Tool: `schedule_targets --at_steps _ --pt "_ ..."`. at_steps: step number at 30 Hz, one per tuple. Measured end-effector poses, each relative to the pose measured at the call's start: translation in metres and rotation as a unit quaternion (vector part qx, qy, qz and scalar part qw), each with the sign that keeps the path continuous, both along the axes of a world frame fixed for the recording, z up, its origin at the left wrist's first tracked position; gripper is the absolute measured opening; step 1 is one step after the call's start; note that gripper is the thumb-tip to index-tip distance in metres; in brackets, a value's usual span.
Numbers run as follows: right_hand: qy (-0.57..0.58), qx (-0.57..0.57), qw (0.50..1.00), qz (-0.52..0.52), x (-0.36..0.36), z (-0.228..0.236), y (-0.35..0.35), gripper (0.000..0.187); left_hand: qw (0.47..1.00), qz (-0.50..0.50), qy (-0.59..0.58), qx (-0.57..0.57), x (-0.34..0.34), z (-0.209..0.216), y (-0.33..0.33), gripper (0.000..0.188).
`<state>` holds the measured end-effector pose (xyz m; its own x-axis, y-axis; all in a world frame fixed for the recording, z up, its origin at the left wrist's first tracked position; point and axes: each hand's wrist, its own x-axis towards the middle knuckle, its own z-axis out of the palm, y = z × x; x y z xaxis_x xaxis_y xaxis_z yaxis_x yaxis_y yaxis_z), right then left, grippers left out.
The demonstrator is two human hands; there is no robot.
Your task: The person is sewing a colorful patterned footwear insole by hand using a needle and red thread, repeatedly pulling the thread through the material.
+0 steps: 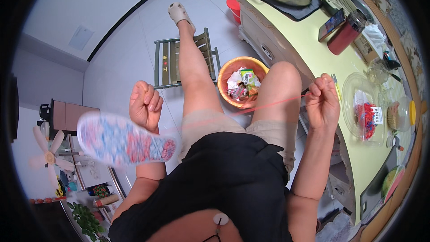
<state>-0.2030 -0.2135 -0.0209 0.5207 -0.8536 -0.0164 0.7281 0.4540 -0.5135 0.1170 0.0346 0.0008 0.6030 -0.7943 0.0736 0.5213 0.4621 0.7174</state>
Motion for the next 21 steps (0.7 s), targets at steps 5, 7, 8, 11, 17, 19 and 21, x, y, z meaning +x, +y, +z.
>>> schedule_targets --at_steps 5,7,8,11,17,19,21 --pt "-0.042 0.061 0.996 0.056 0.013 0.003 0.023 0.007 0.972 -0.144 0.079 0.166 -0.033 -0.082 -0.018 0.006" --pt "-0.064 0.080 0.993 0.051 0.007 0.005 0.022 0.006 0.951 -0.186 0.110 0.222 -0.058 -0.117 -0.016 0.008" --pt "-0.074 0.082 0.992 0.054 0.000 0.003 0.019 0.005 0.947 -0.182 0.117 0.238 -0.071 -0.129 -0.013 0.009" --pt "-0.072 0.078 0.994 0.017 -0.017 -0.008 0.007 0.011 0.941 -0.227 0.095 0.234 -0.079 -0.130 -0.006 0.013" --pt "-0.079 0.100 0.987 -0.094 -0.085 -0.026 -0.025 0.037 0.903 -0.395 -0.079 0.153 -0.067 -0.083 0.020 0.027" --pt "-0.078 0.140 0.969 -0.187 -0.114 -0.028 -0.037 0.038 0.884 -0.443 -0.084 0.127 -0.066 -0.080 0.029 0.030" --pt "-0.078 0.139 0.968 -0.195 -0.146 -0.046 -0.054 0.039 0.905 -0.394 -0.078 0.137 -0.069 -0.105 0.045 0.034"
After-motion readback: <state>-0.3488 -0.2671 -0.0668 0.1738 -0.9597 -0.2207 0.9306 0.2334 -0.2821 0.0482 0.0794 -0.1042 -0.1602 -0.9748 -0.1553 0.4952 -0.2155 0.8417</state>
